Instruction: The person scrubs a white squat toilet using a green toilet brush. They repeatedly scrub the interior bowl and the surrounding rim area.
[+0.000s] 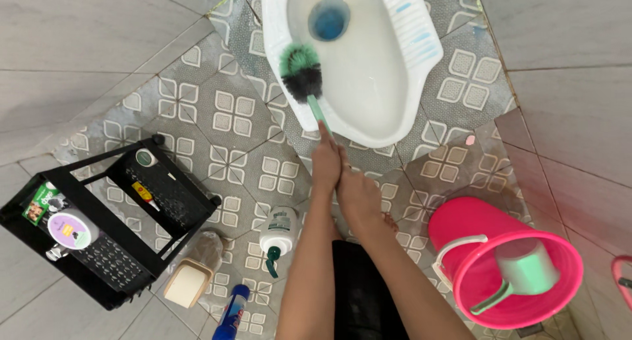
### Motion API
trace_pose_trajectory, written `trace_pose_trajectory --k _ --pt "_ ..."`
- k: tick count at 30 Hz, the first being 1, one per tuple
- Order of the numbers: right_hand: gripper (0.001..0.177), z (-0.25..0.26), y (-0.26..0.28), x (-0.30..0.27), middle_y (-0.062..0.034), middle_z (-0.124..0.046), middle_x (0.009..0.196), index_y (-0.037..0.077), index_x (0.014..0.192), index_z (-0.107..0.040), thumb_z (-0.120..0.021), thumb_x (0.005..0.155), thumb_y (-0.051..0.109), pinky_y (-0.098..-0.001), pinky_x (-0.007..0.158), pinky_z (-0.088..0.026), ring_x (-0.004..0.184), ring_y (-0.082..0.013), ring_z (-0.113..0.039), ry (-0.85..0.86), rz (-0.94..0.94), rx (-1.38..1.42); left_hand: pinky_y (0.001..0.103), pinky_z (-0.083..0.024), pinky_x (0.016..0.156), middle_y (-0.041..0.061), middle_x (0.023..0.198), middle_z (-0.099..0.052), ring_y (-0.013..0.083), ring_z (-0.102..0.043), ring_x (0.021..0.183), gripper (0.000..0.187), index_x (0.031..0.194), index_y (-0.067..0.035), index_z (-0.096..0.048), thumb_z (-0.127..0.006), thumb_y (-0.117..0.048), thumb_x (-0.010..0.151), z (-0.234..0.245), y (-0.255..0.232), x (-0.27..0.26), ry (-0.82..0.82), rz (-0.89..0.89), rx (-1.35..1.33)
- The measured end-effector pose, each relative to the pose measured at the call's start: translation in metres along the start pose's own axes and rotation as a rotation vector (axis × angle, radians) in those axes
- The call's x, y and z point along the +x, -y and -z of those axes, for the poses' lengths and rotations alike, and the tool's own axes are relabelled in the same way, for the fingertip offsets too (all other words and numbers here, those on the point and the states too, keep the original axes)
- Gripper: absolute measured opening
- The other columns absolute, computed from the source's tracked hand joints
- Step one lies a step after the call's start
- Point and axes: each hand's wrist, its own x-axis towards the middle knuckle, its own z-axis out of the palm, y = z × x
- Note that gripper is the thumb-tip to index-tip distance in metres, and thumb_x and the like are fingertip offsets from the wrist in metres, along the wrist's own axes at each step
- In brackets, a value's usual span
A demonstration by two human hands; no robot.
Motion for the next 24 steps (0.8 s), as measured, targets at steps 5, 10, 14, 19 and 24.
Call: trace_pose_trajectory --k 5,10,14,19,24 --pt "0.074 -0.023 -0.048 -0.035 -0.0251 -0.073 0.084 0.027 0.164 -0.02 -0.051 0.097 0.02 -0.0581 0.071 -0.058 0.079 -0.0445 -0.073 0.007 -0.058 -0.059 0.052 -0.054 0.066 0.025 0.086 -0.068 0.0396 -0.07 0.071 0.07 0.165 -0.015 -0.004 -0.041 -0.022 0.106 -0.044 0.008 -0.052 0.01 -0.018 -0.094" --pt "0.077 -0.026 -0.089 -0.074 -0.0229 -0.073 0.081 0.028 0.165 -0.013 -0.051 0.099 0.021 -0.0558 0.067 -0.059 0.075 -0.0411 -0.074 0.057 -0.135 -0.191 0.053 -0.051 0.065 0.026 0.082 -0.07 0.042 -0.069 0.07 0.069 0.165 -0.019 -0.008 -0.044 -0.022 0.107 -0.081 -0.009 -0.107 0.061 0.047 -0.081" --pt "0.078 -0.023 -0.114 -0.092 -0.0227 -0.073 0.079 0.033 0.164 -0.016 -0.054 0.097 0.024 -0.0563 0.065 -0.058 0.072 -0.0429 -0.072 -0.003 -0.084 -0.141 0.052 -0.05 0.062 0.027 0.083 -0.068 0.0422 -0.068 0.07 0.07 0.165 -0.014 -0.004 -0.041 -0.019 0.106 -0.082 -0.024 -0.13 0.007 0.004 -0.183" --pt "0.065 -0.046 -0.133 -0.082 -0.0202 -0.075 0.075 0.02 0.148 -0.044 -0.068 0.09 0.036 -0.0538 0.062 -0.056 0.067 -0.04 -0.072 -0.153 0.087 0.039 0.05 -0.054 0.066 0.028 0.084 -0.069 0.0412 -0.071 0.073 0.062 0.16 -0.005 -0.017 -0.039 -0.022 0.105 -0.075 0.003 -0.13 0.031 0.216 -0.21" --pt "0.059 -0.042 -0.123 -0.071 -0.0147 -0.07 0.079 0.01 0.145 -0.046 -0.059 0.089 0.026 -0.0448 0.044 -0.058 0.047 -0.0325 -0.071 0.164 -0.136 0.616 0.054 -0.054 0.084 0.03 0.1 -0.072 0.0464 -0.07 0.094 0.045 0.129 0.005 -0.057 -0.043 -0.032 0.107 -0.099 0.051 -0.105 -0.027 0.14 -0.18"
